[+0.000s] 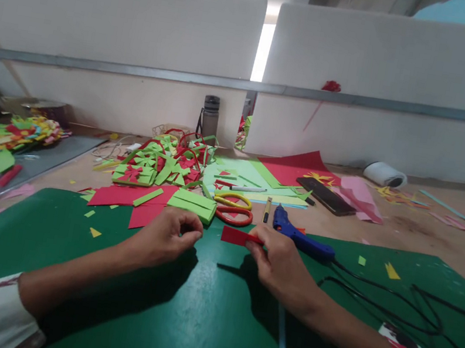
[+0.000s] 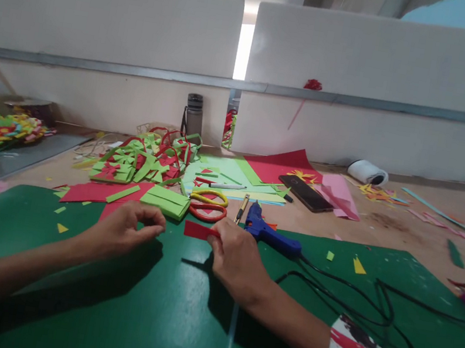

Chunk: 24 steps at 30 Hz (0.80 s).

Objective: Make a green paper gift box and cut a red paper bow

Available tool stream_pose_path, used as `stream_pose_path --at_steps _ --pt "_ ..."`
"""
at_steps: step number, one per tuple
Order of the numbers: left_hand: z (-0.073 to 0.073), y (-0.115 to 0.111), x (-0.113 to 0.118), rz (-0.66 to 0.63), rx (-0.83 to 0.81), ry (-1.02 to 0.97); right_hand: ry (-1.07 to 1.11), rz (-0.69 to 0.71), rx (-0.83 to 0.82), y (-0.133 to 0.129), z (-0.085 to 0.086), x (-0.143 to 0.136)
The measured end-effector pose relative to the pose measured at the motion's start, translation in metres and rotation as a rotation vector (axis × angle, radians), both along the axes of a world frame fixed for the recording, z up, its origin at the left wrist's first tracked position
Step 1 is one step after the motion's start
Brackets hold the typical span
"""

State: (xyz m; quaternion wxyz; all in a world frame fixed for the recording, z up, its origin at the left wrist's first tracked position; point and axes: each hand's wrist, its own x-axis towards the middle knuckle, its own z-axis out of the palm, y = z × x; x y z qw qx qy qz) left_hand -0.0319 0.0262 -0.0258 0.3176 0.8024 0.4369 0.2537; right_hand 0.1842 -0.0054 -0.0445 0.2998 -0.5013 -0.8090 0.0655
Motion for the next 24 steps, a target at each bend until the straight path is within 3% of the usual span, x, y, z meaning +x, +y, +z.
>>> stream_pose_path --at_steps 4,8,11,19,24 --pt "0.002 -0.001 0.005 -0.052 -0.055 -0.072 -0.004 0.02 -0.015 0.0 -0.002 -0.004" --pt "-0.011 -0.006 0.017 -0.11 -0.199 -0.077 -0.019 0.058 -0.026 -0.004 -0.007 -0.012" --pt "-0.019 -0.008 0.021 -0.107 -0.087 -0.031 -0.02 0.079 -0.03 -0.006 -0.006 -0.013" --pt "-0.028 -0.015 0.023 -0.184 0.404 0.031 0.03 0.207 -0.018 -0.008 -0.004 -0.015" --pt "-0.031 -0.015 0.019 -0.213 0.475 0.015 0.008 0.227 -0.006 -0.01 0.0 -0.016"
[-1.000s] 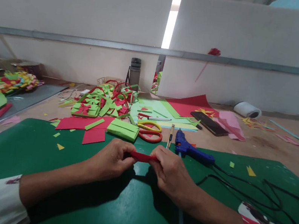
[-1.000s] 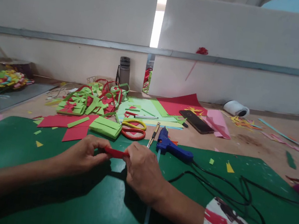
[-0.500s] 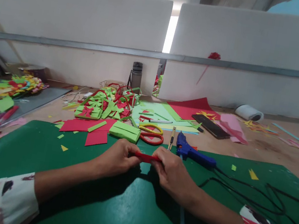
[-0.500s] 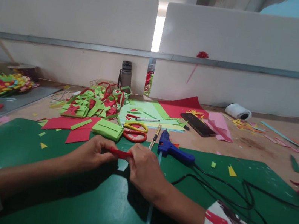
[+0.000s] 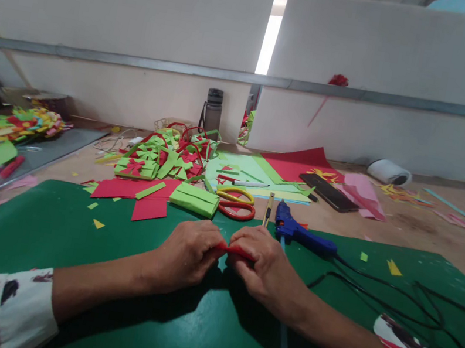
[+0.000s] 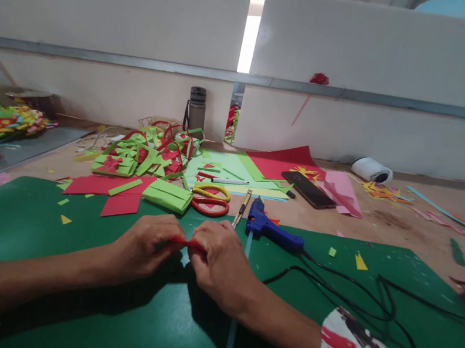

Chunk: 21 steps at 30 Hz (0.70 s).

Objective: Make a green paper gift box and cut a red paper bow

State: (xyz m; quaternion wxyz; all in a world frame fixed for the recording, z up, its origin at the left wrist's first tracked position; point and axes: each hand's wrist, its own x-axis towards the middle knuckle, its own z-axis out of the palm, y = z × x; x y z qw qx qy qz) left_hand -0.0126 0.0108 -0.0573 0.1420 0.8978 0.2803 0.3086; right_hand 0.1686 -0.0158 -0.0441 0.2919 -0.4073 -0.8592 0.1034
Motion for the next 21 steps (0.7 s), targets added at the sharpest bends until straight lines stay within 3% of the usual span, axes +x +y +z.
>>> stream_pose_path --at_steps 8,13,17,21 --pt "0.014 -0.002 -0.013 0.06 -0.161 -0.025 0.062 -0.053 -0.085 -0.002 0.009 0.006" --pt "0.018 0.002 -0.016 0.123 -0.424 -0.05 0.067 -0.106 -0.072 0.002 0.014 0.015" --pt "0.019 0.009 -0.019 0.178 -0.864 -0.094 0.028 -0.113 0.12 0.008 0.013 0.024" --pt "0.021 0.012 -0.02 0.115 -1.122 -0.183 -0.146 0.069 0.445 0.008 0.007 0.024"
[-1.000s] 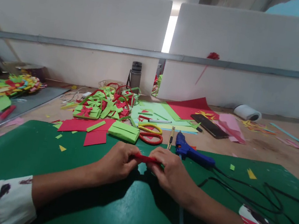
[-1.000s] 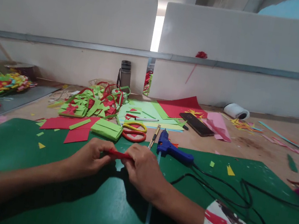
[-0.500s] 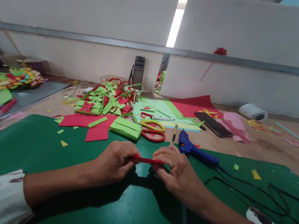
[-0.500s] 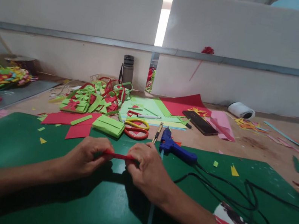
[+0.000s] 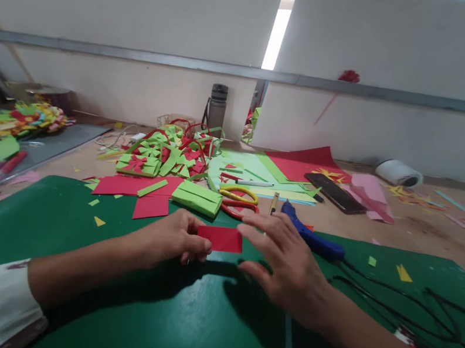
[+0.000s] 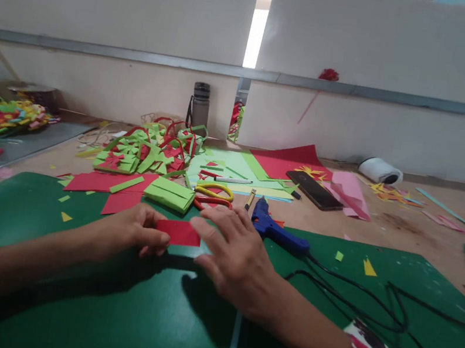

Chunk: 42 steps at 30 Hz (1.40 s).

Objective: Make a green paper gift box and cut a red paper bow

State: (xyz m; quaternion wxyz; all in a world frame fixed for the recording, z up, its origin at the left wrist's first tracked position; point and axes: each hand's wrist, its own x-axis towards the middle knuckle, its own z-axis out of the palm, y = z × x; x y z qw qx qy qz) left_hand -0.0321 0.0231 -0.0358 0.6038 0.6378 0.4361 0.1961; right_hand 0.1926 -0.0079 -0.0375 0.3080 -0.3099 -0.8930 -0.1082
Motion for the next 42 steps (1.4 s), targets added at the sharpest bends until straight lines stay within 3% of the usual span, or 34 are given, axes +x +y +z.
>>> stream_pose_path --at_steps 5,10,12,21,25,28,32,37,42 --pt "0.004 -0.006 0.003 -0.08 -0.188 -0.062 -0.068 0.143 0.217 -0.005 -0.004 -0.007" --pt "0.002 -0.016 0.012 0.196 -0.246 -0.322 -0.069 0.124 0.273 -0.011 -0.002 -0.013" --pt "-0.001 -0.021 0.016 0.252 -0.243 -0.393 -0.073 0.12 0.275 -0.015 -0.001 -0.015" --pt "-0.002 -0.032 0.028 0.243 -0.102 -0.371 0.034 0.087 0.191 -0.019 -0.003 -0.021" --pt "-0.005 -0.032 0.028 0.136 -0.188 -0.334 0.148 0.059 0.159 -0.018 -0.004 -0.024" --pt "-0.007 -0.032 0.028 0.13 -0.263 -0.377 0.184 0.096 0.185 -0.018 -0.004 -0.025" --pt "-0.005 -0.033 0.03 0.226 -0.188 -0.422 0.124 0.1 0.183 -0.017 -0.006 -0.024" --pt "-0.002 -0.035 0.031 0.239 -0.137 -0.454 0.108 0.108 0.18 -0.014 -0.008 -0.025" --pt "0.001 -0.035 0.031 0.203 0.128 -0.275 0.172 0.055 0.091 -0.017 -0.006 -0.028"
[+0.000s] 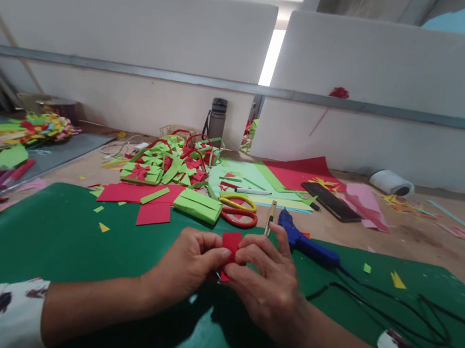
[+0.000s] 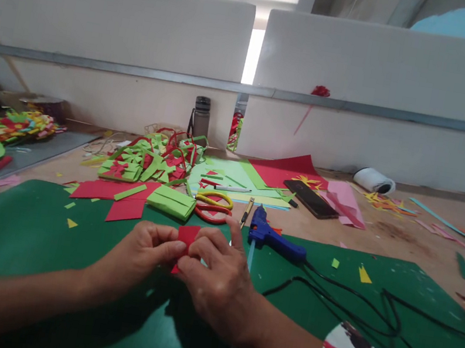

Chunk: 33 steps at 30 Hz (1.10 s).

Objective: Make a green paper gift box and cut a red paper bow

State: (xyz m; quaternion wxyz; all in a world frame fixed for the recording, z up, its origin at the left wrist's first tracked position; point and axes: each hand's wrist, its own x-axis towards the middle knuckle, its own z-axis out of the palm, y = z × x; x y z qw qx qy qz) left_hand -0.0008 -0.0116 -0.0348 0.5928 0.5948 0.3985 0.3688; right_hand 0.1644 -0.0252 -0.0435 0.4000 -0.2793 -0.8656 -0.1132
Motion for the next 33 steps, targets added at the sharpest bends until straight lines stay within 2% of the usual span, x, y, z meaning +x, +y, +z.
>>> stream_pose_path --at_steps 3,12,14,21,25,33 --pt "0.001 0.0 0.0 -0.044 0.048 0.084 0.067 -0.032 -0.093 -0.002 0.003 0.0" --pt "0.009 -0.001 -0.001 -0.237 -0.118 0.104 0.217 -0.036 -0.504 -0.01 0.01 0.0" --pt "0.009 0.0 -0.002 -0.259 -0.146 0.117 0.257 -0.037 -0.553 -0.01 0.011 -0.001" --pt "0.006 0.0 -0.004 -0.238 -0.148 0.001 0.413 -0.088 -0.595 -0.008 0.011 -0.002" --pt "0.006 -0.002 -0.004 -0.214 -0.096 0.01 0.443 -0.117 -0.598 -0.007 0.01 -0.002" --pt "0.002 -0.003 0.003 -0.074 -0.106 0.05 0.455 -0.167 -0.653 -0.008 0.011 -0.004"
